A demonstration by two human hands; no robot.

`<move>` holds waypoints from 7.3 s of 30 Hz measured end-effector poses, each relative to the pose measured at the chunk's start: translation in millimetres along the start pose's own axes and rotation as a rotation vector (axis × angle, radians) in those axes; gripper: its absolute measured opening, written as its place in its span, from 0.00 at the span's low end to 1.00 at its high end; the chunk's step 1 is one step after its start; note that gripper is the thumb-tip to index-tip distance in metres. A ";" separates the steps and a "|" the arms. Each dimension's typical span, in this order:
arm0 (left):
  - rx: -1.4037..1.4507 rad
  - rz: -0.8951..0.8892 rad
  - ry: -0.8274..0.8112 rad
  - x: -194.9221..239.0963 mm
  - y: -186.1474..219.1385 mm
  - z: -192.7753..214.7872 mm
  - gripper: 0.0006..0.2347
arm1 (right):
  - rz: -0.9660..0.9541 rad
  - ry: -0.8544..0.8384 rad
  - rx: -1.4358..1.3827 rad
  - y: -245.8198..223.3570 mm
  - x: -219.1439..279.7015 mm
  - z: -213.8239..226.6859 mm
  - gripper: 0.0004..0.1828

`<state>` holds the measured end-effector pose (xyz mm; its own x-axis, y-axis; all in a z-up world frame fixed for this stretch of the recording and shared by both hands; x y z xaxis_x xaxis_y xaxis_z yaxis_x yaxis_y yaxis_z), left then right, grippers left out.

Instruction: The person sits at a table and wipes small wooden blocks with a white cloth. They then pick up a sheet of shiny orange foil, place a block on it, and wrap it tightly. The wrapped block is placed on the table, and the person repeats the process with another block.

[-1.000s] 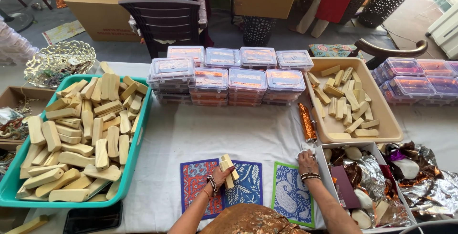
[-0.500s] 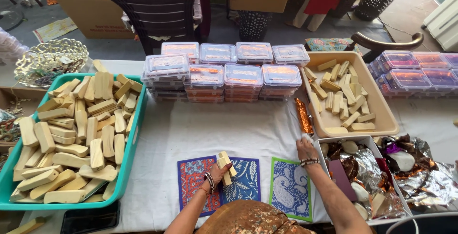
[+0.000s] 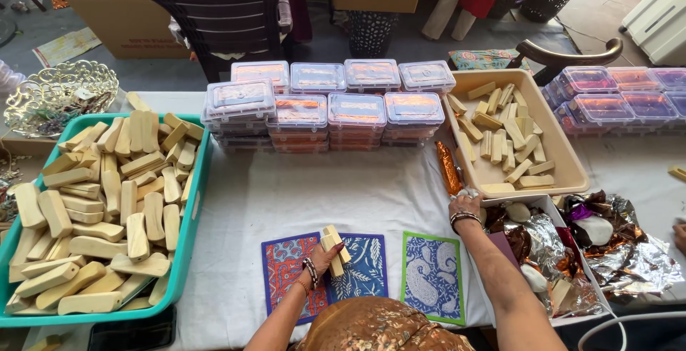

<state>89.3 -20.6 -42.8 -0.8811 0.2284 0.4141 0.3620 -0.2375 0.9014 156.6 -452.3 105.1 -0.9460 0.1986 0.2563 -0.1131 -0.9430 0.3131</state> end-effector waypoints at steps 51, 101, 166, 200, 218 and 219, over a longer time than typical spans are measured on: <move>0.818 -0.174 -0.056 20.1 194.3 -34.9 0.25 | -0.015 -0.330 -2.313 -195.2 129.8 83.9 0.25; -0.760 -0.327 -0.465 38.0 147.0 -69.2 0.58 | 0.797 0.398 -0.787 -212.6 186.1 108.3 0.38; -1.227 -0.616 0.221 54.2 103.7 -49.1 0.31 | -0.645 0.043 -0.661 202.9 93.0 -37.8 0.22; -1.232 -0.580 0.304 56.1 105.3 -42.6 0.28 | -0.448 0.035 -0.804 259.6 27.0 -123.6 0.20; -1.260 -0.562 0.288 56.7 104.9 -44.2 0.27 | -0.608 0.020 -0.688 278.1 50.6 -115.5 0.23; -1.251 -0.562 0.287 56.5 105.5 -43.8 0.27 | -0.613 0.003 -0.656 277.3 56.8 -108.3 0.25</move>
<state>64.4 -74.1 70.1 -0.9015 0.4105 -0.1374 -0.4294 -0.8880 0.1643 38.6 -731.4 107.4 -0.6633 0.7174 0.2132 -0.7484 -0.6350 -0.1916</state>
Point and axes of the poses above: each hand's wrist, its own x-axis away from the middle knuckle, its own z-axis out of the back of the hand, y = z × x, the point moved 10 cm from there along -x, towards the middle knuckle, and after that the axes turned 14 degrees about -x, right-handed, at the moved point
